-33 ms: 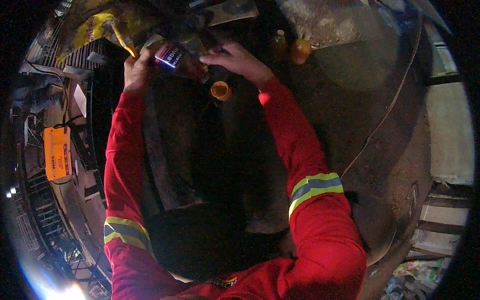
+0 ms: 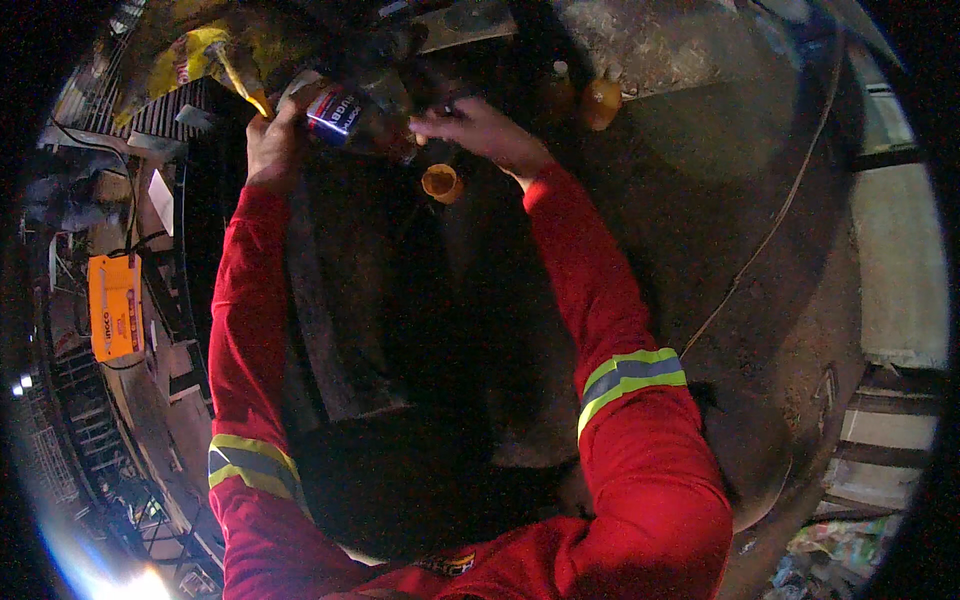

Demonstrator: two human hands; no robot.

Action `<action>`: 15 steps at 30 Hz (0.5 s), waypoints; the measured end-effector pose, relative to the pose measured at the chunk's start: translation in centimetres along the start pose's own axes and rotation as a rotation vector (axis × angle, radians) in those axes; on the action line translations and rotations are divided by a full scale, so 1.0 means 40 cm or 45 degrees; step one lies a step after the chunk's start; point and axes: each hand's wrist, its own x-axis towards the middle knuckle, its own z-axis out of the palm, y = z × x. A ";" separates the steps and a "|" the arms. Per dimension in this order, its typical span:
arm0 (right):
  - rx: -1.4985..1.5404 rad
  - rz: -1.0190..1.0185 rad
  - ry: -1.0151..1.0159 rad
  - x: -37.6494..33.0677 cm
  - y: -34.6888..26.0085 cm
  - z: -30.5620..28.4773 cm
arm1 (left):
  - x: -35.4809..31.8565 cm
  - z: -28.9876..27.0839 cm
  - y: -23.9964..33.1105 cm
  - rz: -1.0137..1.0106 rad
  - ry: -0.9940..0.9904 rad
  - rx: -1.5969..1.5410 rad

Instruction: The person applies a dark sealant to a curved metal seam using a yellow brush and a small yellow cup. They repeatedly dip the brush into the cup and spread the substance along the seam. Later, they pour more sealant from a can into the cup to continue the application.

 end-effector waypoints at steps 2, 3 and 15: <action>0.172 0.136 -0.091 -0.028 0.003 0.002 | 0.033 -0.018 -0.024 -0.038 -0.005 -0.059; 0.283 0.197 -0.125 -0.037 0.025 0.012 | 0.038 -0.020 -0.033 -0.067 -0.008 -0.083; 0.227 0.211 -0.104 -0.067 0.007 0.017 | 0.016 0.003 -0.030 -0.087 0.030 -0.278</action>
